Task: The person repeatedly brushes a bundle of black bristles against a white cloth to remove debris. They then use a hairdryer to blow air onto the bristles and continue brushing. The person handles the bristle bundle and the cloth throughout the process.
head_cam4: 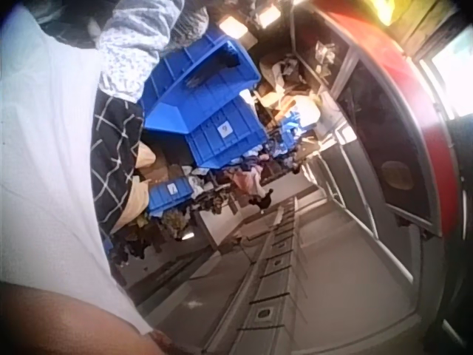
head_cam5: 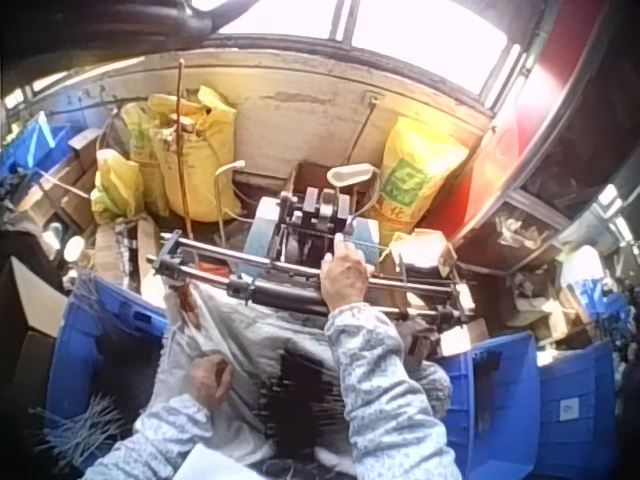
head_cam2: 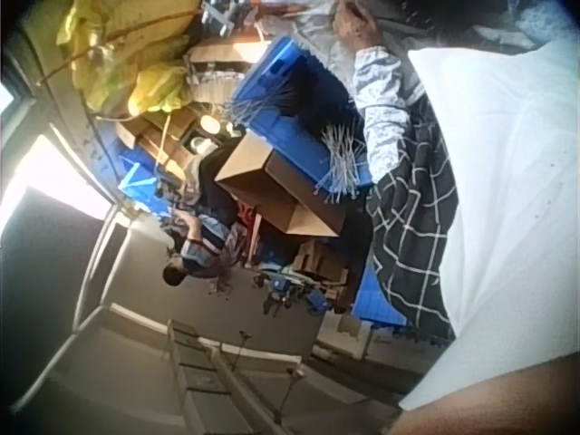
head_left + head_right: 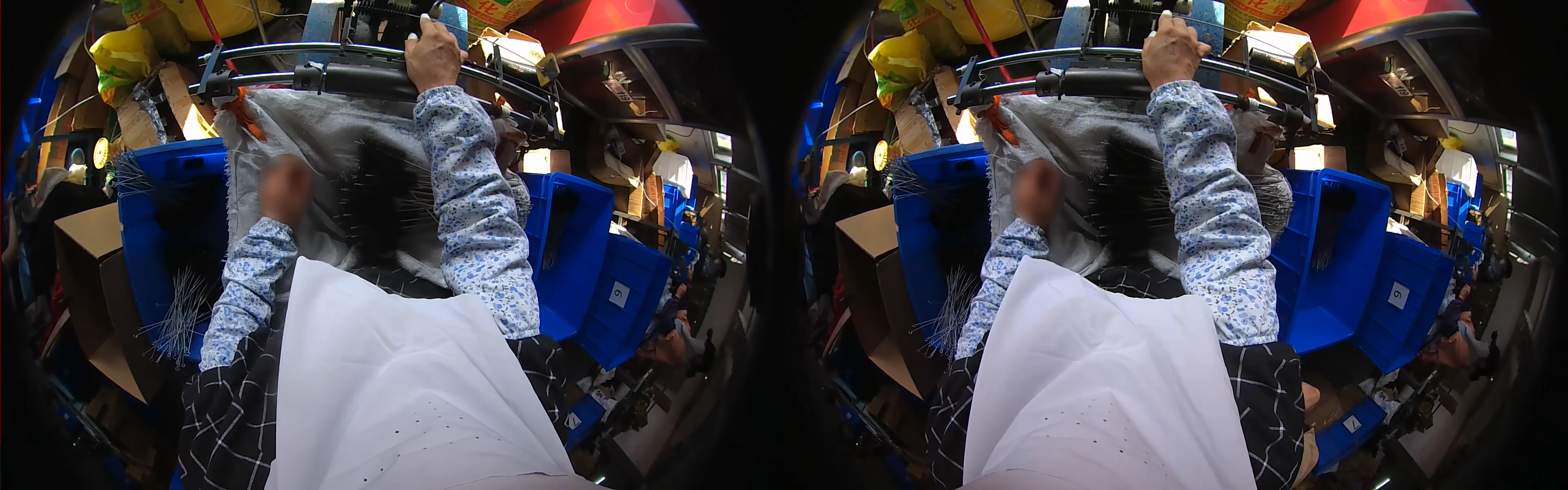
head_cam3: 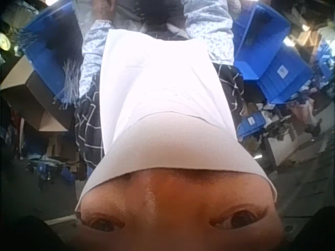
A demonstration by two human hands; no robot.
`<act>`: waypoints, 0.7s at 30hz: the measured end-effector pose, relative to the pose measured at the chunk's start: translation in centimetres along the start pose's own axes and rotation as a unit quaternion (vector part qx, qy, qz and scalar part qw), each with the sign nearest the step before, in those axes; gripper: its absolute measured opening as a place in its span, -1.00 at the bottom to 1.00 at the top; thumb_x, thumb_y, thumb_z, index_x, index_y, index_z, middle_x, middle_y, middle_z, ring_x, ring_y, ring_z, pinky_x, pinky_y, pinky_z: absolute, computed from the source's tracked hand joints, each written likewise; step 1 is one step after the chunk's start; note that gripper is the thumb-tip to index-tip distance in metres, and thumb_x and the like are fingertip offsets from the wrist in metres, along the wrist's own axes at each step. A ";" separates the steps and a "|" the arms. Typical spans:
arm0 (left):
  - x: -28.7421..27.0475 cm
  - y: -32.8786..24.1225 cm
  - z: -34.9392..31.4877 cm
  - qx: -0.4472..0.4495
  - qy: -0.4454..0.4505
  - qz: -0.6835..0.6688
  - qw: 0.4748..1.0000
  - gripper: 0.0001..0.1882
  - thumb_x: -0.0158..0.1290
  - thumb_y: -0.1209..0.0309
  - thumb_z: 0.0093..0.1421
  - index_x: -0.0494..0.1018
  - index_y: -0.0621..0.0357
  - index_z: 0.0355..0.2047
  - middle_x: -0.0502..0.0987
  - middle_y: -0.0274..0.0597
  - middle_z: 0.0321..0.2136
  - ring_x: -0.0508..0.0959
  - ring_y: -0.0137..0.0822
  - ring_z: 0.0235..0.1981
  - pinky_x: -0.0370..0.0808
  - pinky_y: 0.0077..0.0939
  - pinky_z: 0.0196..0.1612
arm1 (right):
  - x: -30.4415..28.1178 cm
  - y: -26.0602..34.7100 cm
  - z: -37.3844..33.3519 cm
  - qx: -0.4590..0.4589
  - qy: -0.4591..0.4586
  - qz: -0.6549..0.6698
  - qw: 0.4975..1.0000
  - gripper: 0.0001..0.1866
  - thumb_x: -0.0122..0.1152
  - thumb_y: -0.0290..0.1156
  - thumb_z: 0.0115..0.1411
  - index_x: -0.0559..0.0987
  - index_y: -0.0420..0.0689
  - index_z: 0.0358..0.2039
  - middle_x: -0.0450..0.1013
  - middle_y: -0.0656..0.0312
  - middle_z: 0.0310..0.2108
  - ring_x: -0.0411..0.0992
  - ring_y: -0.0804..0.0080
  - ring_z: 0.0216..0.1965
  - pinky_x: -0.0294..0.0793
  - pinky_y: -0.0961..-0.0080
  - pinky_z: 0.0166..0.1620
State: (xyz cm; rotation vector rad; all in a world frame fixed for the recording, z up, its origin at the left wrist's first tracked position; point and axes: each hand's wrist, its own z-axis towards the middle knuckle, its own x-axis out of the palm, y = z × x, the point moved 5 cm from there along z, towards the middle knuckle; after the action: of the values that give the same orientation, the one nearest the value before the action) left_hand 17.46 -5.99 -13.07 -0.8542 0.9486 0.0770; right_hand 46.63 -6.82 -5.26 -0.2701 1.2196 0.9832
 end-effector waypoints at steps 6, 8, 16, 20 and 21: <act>0.1 0.1 -0.1 -0.004 0.000 0.005 1.000 -0.83 -0.05 0.39 0.05 0.31 0.19 -0.35 0.44 -0.16 -0.54 0.44 -0.21 -0.50 0.29 -0.40 -0.35 | 0.1 -0.3 -0.1 -0.028 -0.033 -0.008 0.999 -0.69 0.05 -0.33 -0.02 0.44 -0.13 -0.22 0.40 0.20 -0.30 0.36 0.30 -0.25 0.19 0.22 -0.22; 0.2 0.4 -0.2 -0.007 0.000 0.003 1.000 -0.83 -0.05 0.39 0.05 0.31 0.19 -0.35 0.44 -0.16 -0.54 0.44 -0.21 -0.50 0.29 -0.40 -0.35 | 0.0 -1.3 -0.1 -0.028 -0.023 -0.007 0.999 -0.66 0.04 -0.31 -0.02 0.43 -0.12 -0.19 0.39 0.18 -0.27 0.36 0.28 -0.23 0.20 0.19 -0.20; 0.4 0.9 -0.4 -0.002 -0.015 -0.015 1.000 -0.84 -0.05 0.39 0.05 0.32 0.19 -0.37 0.43 -0.20 -0.57 0.43 -0.23 -0.52 0.28 -0.40 -0.37 | -1.9 -10.3 0.4 -0.041 -0.006 -0.008 0.999 -0.59 0.04 -0.18 -0.01 0.42 -0.04 -0.13 0.39 0.14 -0.23 0.33 0.22 -0.16 0.20 0.14 -0.12; 0.6 0.7 -0.3 -0.004 -0.007 -0.013 1.000 -0.84 -0.04 0.39 0.05 0.32 0.19 -0.37 0.43 -0.18 -0.57 0.42 -0.24 -0.53 0.28 -0.40 -0.37 | -4.7 -12.7 3.0 -0.034 0.008 -0.148 0.988 -0.66 0.03 -0.17 0.02 0.47 -0.04 -0.21 0.41 0.16 -0.25 0.36 0.24 -0.21 0.29 0.40 -0.12; 0.6 0.6 -0.2 0.000 -0.004 -0.013 1.000 -0.84 -0.04 0.39 0.05 0.32 0.19 -0.37 0.43 -0.17 -0.57 0.42 -0.23 -0.53 0.29 -0.40 -0.38 | -5.4 -12.7 3.0 -0.038 -0.010 -0.206 0.978 -0.70 0.01 -0.21 0.05 0.48 -0.05 -0.23 0.42 0.17 -0.27 0.36 0.25 -0.21 0.31 0.45 -0.13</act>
State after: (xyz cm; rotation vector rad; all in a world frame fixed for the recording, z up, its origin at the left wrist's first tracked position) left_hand 17.44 -5.93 -13.94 -0.8655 0.9294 0.0585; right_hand 58.10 -14.85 -3.45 -0.5483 1.0533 0.6687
